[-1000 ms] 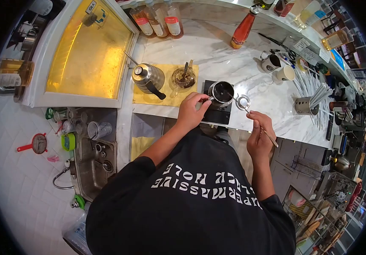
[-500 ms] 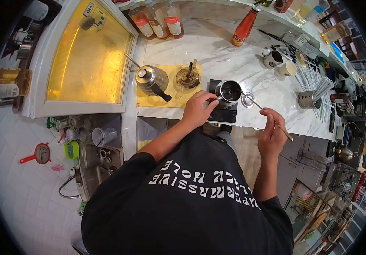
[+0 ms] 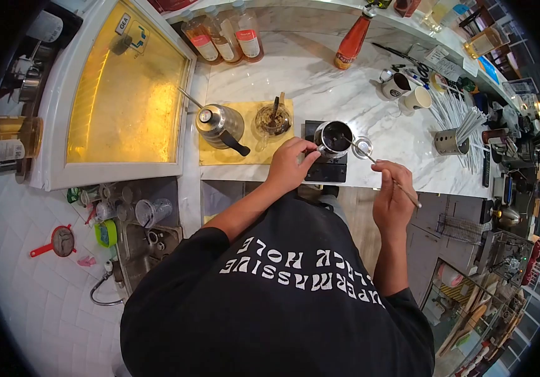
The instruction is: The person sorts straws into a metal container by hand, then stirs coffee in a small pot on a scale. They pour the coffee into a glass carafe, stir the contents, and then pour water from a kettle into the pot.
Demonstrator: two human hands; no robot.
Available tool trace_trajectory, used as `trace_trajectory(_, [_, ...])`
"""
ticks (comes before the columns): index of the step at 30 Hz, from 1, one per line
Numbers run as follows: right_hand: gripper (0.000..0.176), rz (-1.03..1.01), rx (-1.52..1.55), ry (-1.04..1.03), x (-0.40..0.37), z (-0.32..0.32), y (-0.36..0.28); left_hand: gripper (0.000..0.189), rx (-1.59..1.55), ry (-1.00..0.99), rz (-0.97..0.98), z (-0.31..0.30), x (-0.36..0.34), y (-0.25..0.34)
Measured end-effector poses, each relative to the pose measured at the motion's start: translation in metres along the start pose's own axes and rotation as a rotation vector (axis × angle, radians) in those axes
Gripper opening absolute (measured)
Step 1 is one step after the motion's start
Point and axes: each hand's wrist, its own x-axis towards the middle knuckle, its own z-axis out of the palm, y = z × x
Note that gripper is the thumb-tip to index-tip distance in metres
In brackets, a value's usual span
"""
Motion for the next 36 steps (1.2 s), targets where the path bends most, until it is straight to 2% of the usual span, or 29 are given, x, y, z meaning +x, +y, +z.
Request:
trace_trajectory(4, [0.011,0.106,0.079,0.048,-0.003,0.002,0.008,0.022,0.026,0.01,0.017,0.001,0.001,0.0])
trace_trajectory(10, [0.011,-0.042,0.027,-0.032,0.001,-0.001,0.002,0.021,-0.015,0.018,0.003,0.002,-0.001,0.002])
trace_trajectory(16, [0.012,0.059,0.081,-0.01,0.001,0.001,0.01,0.019,-0.029,0.06,0.013,0.005,0.0,0.003])
trace_trajectory(19, [0.013,0.009,0.084,-0.052,0.004,0.0,0.003,0.019,-0.025,0.063,0.006,0.004,-0.002,0.003])
trace_trajectory(25, [0.013,0.111,0.139,0.014,0.0,-0.002,0.019,0.021,-0.006,0.04,-0.017,0.004,-0.001,0.004])
trace_trajectory(28, [0.013,0.078,0.085,-0.083,0.004,0.001,0.009,0.021,-0.001,0.045,-0.017,0.003,-0.002,0.004])
trace_trajectory(31, [0.013,0.035,0.116,-0.062,0.002,-0.003,0.009,0.021,-0.014,0.052,-0.016,0.004,-0.003,0.003])
trace_trajectory(34, [0.013,0.119,0.186,0.013,-0.001,-0.003,0.018,0.019,-0.022,0.078,-0.006,0.005,-0.002,0.004])
trace_trajectory(36, [0.013,0.11,0.12,-0.024,0.002,-0.003,0.015,0.019,-0.013,0.079,-0.014,0.004,-0.003,0.007])
